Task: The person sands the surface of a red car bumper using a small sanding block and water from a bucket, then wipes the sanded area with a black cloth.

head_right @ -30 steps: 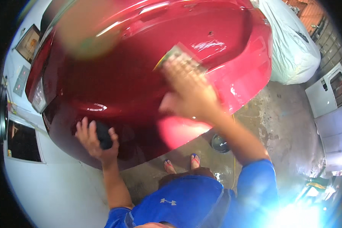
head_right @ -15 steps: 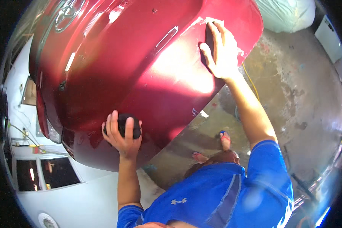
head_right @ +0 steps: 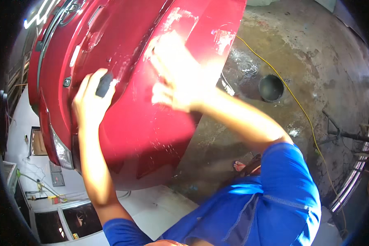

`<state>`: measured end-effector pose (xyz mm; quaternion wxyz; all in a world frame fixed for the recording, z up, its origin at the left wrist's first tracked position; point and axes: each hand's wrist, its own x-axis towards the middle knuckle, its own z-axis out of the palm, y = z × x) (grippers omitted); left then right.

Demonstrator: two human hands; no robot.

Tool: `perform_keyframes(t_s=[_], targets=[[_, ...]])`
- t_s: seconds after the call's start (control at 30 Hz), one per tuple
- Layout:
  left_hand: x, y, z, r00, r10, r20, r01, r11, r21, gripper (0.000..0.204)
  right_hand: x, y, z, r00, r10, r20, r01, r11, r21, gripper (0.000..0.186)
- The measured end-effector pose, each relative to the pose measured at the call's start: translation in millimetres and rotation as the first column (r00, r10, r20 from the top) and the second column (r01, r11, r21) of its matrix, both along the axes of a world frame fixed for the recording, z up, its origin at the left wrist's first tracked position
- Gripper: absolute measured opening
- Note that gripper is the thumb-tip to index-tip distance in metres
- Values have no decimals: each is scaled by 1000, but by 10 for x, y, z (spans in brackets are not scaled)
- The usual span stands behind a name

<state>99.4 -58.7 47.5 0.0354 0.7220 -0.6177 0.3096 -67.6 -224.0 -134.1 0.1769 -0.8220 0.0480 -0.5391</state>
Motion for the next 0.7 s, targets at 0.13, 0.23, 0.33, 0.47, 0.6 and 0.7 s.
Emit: perform_keyframes(t_s=[0.13,0.23,0.33,0.47,0.6,0.7], targets=[[75,943,170,994,-102,41,109,965,-237,39,242,-2028,113,704,-700,-117,693,642,328,86],[353,1896,11,996,75,-41,-85,925,-372,39,329,22,104,981,-139,-137,159,976,148,76],[286,1928,-29,994,103,-21,-104,935,-338,39,90,737,173,975,-12,-222,39,993,115,90],[7,1628,-13,991,117,-58,-129,947,-294,53,116,-282,195,877,-416,-239,392,909,-144,98],[-215,1324,-135,991,132,4,-126,956,-266,58,80,-904,-132,905,-406,-126,424,885,193,98],[-229,1308,-238,982,180,61,-158,952,-260,56,-383,1082,-346,938,341,53,-345,924,166,97]])
